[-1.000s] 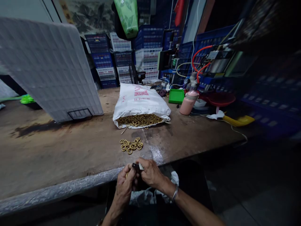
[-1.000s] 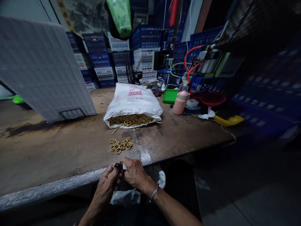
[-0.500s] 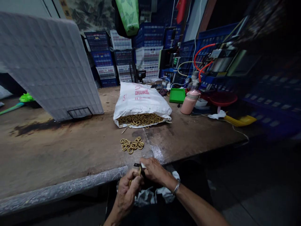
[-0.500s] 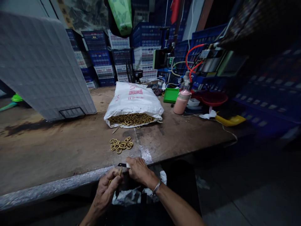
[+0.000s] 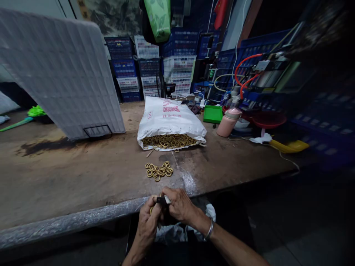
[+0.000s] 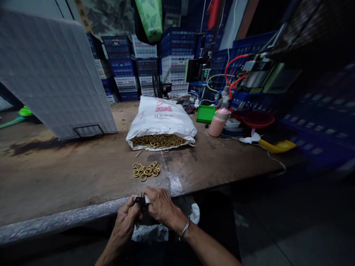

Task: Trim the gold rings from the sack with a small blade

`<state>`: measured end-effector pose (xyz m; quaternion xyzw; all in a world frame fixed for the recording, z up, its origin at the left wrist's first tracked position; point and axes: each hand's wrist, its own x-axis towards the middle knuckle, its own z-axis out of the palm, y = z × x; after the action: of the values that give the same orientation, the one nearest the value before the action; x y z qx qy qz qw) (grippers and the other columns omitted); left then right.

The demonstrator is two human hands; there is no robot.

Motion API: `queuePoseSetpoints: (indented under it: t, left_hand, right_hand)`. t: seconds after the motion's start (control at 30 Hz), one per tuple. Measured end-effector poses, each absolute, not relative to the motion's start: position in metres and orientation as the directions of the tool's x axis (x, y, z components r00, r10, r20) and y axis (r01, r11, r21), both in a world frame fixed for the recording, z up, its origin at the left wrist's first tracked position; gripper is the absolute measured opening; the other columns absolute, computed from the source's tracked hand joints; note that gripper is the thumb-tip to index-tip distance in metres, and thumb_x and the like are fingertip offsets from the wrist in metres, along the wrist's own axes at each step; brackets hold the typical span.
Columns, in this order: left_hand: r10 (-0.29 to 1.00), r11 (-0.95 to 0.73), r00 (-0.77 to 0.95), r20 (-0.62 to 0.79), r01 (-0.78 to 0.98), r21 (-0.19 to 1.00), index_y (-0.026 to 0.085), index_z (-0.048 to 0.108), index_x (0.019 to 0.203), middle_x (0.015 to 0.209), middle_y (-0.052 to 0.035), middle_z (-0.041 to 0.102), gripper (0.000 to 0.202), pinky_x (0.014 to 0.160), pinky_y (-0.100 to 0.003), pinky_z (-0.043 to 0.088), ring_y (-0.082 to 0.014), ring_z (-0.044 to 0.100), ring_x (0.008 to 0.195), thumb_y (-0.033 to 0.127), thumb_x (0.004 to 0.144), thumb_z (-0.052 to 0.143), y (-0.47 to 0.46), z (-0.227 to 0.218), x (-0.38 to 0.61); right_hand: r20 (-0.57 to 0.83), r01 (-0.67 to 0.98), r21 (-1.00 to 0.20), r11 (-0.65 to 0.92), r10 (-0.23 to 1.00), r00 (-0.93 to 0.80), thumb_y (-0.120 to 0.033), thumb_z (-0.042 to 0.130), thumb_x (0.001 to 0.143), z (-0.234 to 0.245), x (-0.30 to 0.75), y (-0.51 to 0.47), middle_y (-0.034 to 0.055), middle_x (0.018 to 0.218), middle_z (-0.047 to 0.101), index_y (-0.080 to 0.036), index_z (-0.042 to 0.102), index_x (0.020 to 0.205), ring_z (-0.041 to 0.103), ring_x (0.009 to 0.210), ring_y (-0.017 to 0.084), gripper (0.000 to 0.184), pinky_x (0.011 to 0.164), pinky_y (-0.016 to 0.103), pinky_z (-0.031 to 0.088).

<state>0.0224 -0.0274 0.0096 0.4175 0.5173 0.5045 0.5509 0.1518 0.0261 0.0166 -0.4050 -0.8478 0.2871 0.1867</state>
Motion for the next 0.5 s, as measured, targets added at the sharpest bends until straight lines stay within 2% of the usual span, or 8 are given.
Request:
queuePoseSetpoints:
  t: [0.23, 0.33, 0.4, 0.5]
  left_hand:
    - [0.992, 0.110, -0.058, -0.116, -0.105, 0.988, 0.017, 0.050, 0.063, 0.049, 0.0052, 0.041, 0.032, 0.043, -0.018, 0.029, -0.0074, 0.034, 0.044, 0.047, 0.073, 0.054, -0.0286, 0.0145, 0.0211]
    - [0.992, 0.111, -0.042, -0.116, -0.107, 0.988, 0.017, 0.051, 0.062, 0.049, 0.0054, 0.039, 0.032, 0.042, -0.018, 0.028, -0.0068, 0.032, 0.044, 0.047, 0.071, 0.056, -0.0279, 0.0158, 0.0184]
    - [0.990, 0.132, -0.035, -0.136, -0.109, 0.985, 0.016, 0.050, 0.062, 0.049, 0.0053, 0.039, 0.033, 0.041, -0.018, 0.027, -0.0063, 0.032, 0.044, 0.048, 0.070, 0.056, -0.0283, 0.0158, 0.0169]
    - [0.970, 0.238, -0.015, -0.244, -0.172, 0.956, 0.017, 0.049, 0.062, 0.048, 0.0055, 0.040, 0.036, 0.038, -0.018, 0.024, -0.0057, 0.032, 0.040, 0.051, 0.069, 0.056, -0.0342, 0.0155, 0.0193]
  right_hand:
    - [0.067, 0.615, -0.590, 0.523, 0.791, -0.609, -0.011, 0.041, 0.070, 0.0177, 0.1506, 0.0284, 0.0027, 0.076, 0.063, -0.019, 0.055, 0.089, 0.058, 0.072, 0.015, 0.024, 0.060, 0.021, 0.032]
    - [0.015, 0.627, -0.579, 0.521, 0.776, -0.631, -0.014, 0.042, 0.072, 0.0203, 0.1499, 0.0285, 0.0020, 0.073, 0.063, -0.020, 0.055, 0.086, 0.058, 0.068, 0.015, 0.020, 0.056, 0.021, 0.030]
    - [-0.040, 0.676, -0.533, 0.509, 0.783, -0.621, -0.016, 0.043, 0.073, 0.0205, 0.1496, 0.0293, 0.0021, 0.069, 0.063, -0.019, 0.055, 0.084, 0.057, 0.065, 0.015, 0.017, 0.053, 0.021, 0.028]
    - [-0.077, 0.772, -0.415, 0.482, 0.827, -0.557, -0.014, 0.042, 0.072, 0.0159, 0.1508, 0.0337, 0.0042, 0.071, 0.062, -0.019, 0.054, 0.087, 0.056, 0.065, 0.016, 0.020, 0.053, 0.023, 0.026]
